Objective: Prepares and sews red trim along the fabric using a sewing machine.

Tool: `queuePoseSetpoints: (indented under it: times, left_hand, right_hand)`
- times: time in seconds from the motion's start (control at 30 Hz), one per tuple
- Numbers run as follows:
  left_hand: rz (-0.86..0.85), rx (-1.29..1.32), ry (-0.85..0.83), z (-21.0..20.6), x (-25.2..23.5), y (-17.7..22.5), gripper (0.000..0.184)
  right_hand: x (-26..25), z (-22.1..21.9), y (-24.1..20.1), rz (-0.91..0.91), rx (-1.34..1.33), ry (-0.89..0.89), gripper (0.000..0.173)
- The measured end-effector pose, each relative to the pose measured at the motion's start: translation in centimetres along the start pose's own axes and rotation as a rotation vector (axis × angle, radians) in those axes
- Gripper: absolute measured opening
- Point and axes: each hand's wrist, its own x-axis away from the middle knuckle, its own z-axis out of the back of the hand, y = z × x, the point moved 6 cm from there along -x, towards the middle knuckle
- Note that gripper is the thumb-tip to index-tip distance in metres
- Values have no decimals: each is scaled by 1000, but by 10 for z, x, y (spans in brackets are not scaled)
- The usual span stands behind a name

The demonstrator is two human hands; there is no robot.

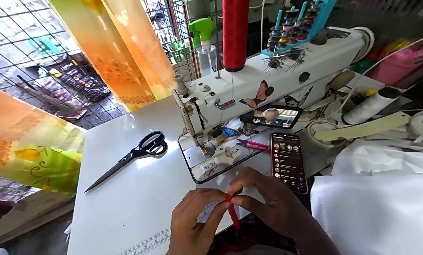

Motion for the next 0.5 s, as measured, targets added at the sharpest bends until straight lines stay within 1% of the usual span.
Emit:
queuePoseSetpoints:
  times: [0.07,0.13,0.33,0.5]
  left_hand:
    - [34,136,1,0,-1,-1,7]
    - [79,240,13,-2,0,-6,8]
    - [230,518,124,-12,6,-25,11]
    - [283,594,135,-15,8,-31,12]
  right_hand:
    - [0,2,3,-35,-134,40,17]
    - [1,1,8,-64,-181,64,15]
    - [4,-6,23,-95,-207,144,11]
    - [4,-9,23,-83,-182,197,11]
